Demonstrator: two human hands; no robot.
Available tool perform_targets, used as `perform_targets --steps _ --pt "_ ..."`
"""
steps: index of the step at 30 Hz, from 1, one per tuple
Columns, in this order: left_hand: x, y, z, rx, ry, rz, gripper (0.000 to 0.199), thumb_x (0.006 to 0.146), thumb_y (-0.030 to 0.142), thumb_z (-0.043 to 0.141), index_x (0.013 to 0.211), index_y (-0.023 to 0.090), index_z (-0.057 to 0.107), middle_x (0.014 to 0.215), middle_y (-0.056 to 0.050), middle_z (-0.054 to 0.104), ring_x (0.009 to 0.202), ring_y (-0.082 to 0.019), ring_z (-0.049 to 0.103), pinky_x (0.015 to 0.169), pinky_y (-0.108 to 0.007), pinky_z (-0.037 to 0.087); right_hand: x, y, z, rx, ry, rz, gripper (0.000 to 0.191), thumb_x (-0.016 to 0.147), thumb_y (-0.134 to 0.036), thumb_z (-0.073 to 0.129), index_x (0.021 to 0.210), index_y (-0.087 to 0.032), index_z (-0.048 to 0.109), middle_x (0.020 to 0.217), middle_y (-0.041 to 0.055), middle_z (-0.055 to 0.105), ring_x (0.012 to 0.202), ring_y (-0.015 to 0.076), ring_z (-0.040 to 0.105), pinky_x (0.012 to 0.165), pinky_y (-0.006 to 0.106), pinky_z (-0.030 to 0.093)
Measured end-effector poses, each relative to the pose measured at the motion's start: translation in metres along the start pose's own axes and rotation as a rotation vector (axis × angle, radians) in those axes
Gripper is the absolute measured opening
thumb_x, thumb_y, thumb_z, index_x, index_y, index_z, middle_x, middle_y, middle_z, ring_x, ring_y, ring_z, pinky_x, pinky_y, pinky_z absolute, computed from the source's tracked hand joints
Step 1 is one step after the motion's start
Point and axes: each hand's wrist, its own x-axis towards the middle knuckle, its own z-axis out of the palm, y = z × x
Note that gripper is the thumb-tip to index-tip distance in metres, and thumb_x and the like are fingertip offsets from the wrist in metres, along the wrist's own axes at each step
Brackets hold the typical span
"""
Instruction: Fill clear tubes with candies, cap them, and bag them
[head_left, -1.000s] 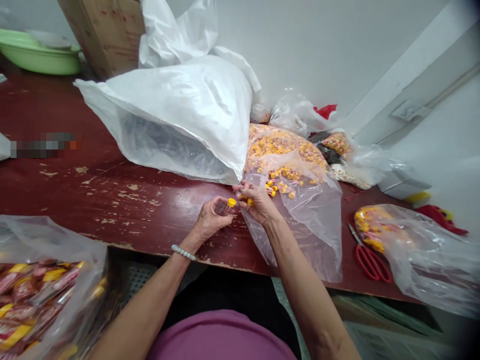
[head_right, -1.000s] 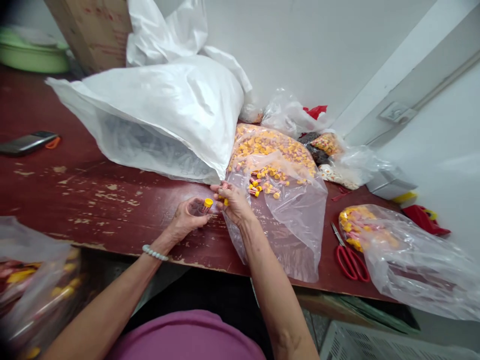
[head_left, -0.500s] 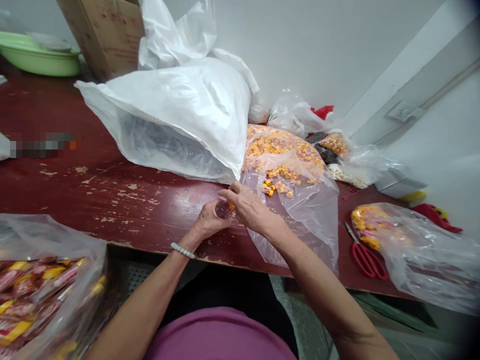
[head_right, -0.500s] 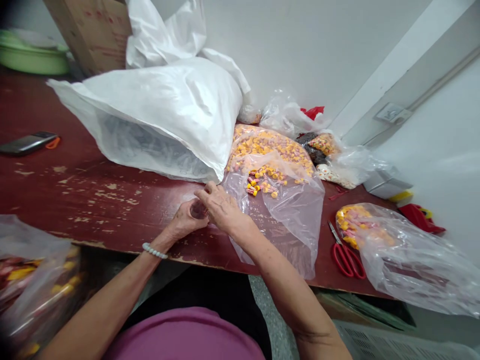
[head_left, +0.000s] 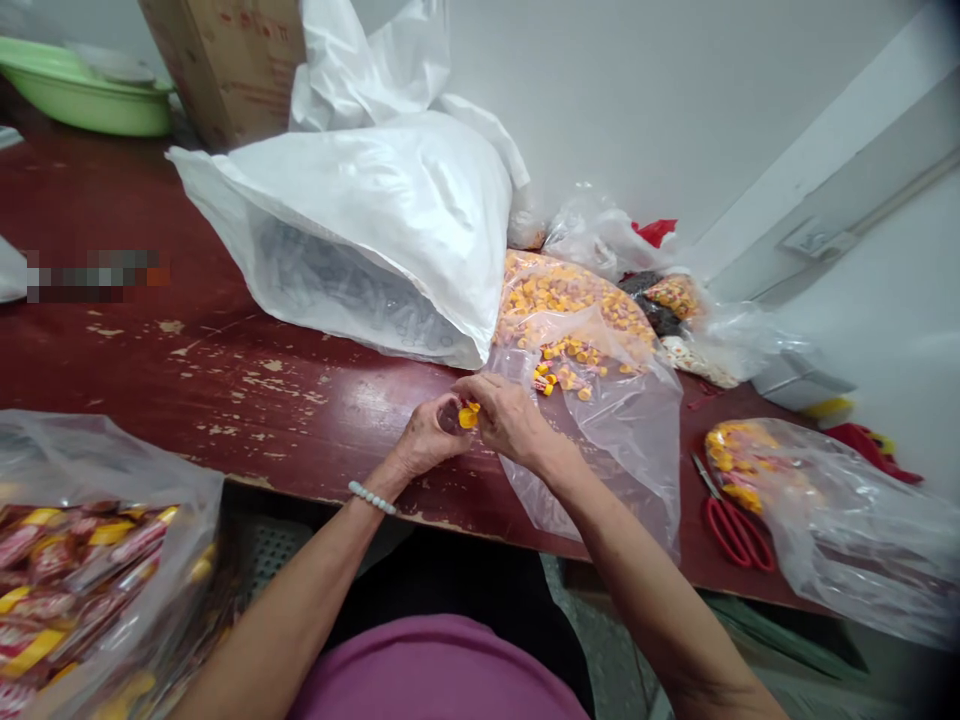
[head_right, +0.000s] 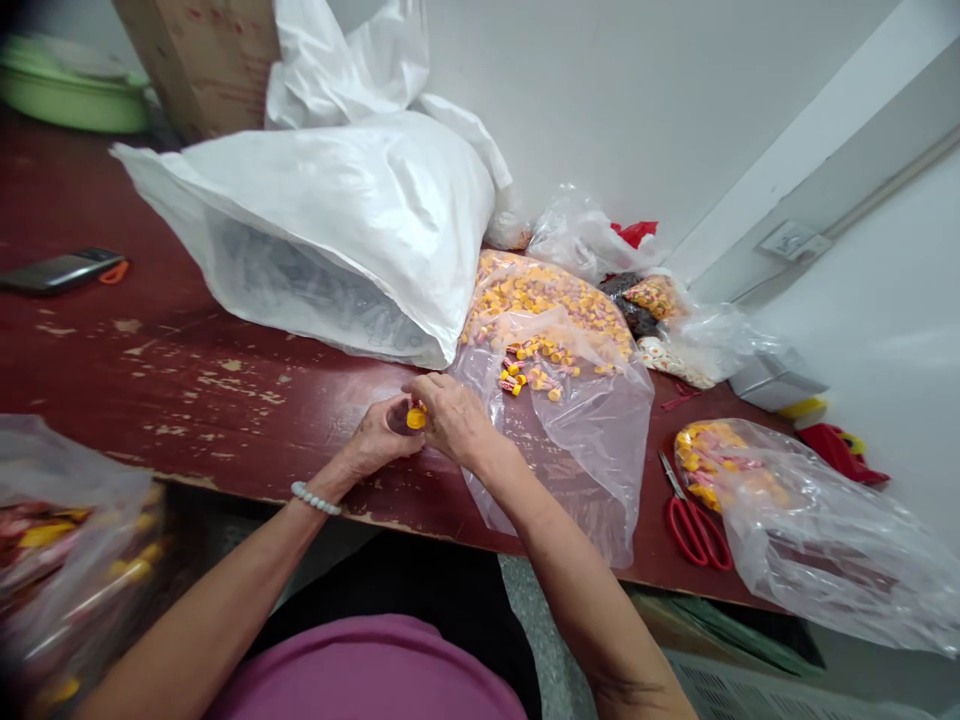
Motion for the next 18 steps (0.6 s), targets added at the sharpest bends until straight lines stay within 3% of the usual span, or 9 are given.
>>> perform_targets --steps 4,8,12,15,18 --pt "0.001 0.004 -0.002 -0.009 0.026 -0.053 0.03 0.057 0.015 0.066 0.085 0.011 0.061 0.076 -0.001 0.064 0.068 -0.014 0.057 0.062 -0.023 0.047 -0.01 -0.004 0.01 -0.038 0.03 -0.061 0.029 0.081 -0.008 0.047 0.105 -0.017 0.06 0.105 0.0091 0.064 0.098 0.0207 0.054 0.086 0.033 0.043" --pt "0.0 0.002 -0.001 0.017 0.033 -0.018 0.035 0.055 0.012 0.065 0.09 0.011 0.062 0.079 -0.002 0.065 0.071 -0.015 0.058 0.065 -0.024 0.047 -0.015 0.0 0.013 0.087 0.084 -0.083 0.023 0.09 -0.02 0.047 0.109 -0.019 0.059 0.109 0.0087 0.065 0.099 0.0194 0.056 0.089 0.034 0.042" --pt "-0.001 0.001 0.0 0.008 0.007 -0.019 0.035 0.056 0.012 0.064 0.09 0.012 0.062 0.076 -0.001 0.064 0.068 -0.014 0.058 0.063 -0.023 0.046 -0.01 0.007 0.0 0.212 -0.013 -0.042 0.019 0.091 -0.025 0.05 0.104 -0.02 0.062 0.097 0.0065 0.067 0.09 0.0171 0.06 0.083 0.031 0.045" --pt "-0.003 0.005 0.001 -0.027 -0.065 -0.029 0.031 0.057 0.012 0.063 0.088 0.012 0.062 0.071 0.001 0.061 0.063 -0.012 0.055 0.058 -0.022 0.044 -0.004 0.011 -0.013 0.307 -0.112 -0.085 0.016 0.088 -0.028 0.055 0.097 -0.021 0.066 0.099 0.0061 0.063 0.091 0.0156 0.058 0.082 0.029 0.045" --pt "-0.003 0.008 0.001 -0.067 -0.109 -0.048 0.031 0.058 0.01 0.062 0.088 0.012 0.061 0.07 0.002 0.06 0.061 -0.01 0.054 0.057 -0.021 0.043 0.004 0.014 -0.02 0.417 -0.075 -0.043 0.024 0.081 -0.034 0.064 0.102 -0.022 0.066 0.102 0.0049 0.06 0.088 0.015 0.057 0.079 0.028 0.045"
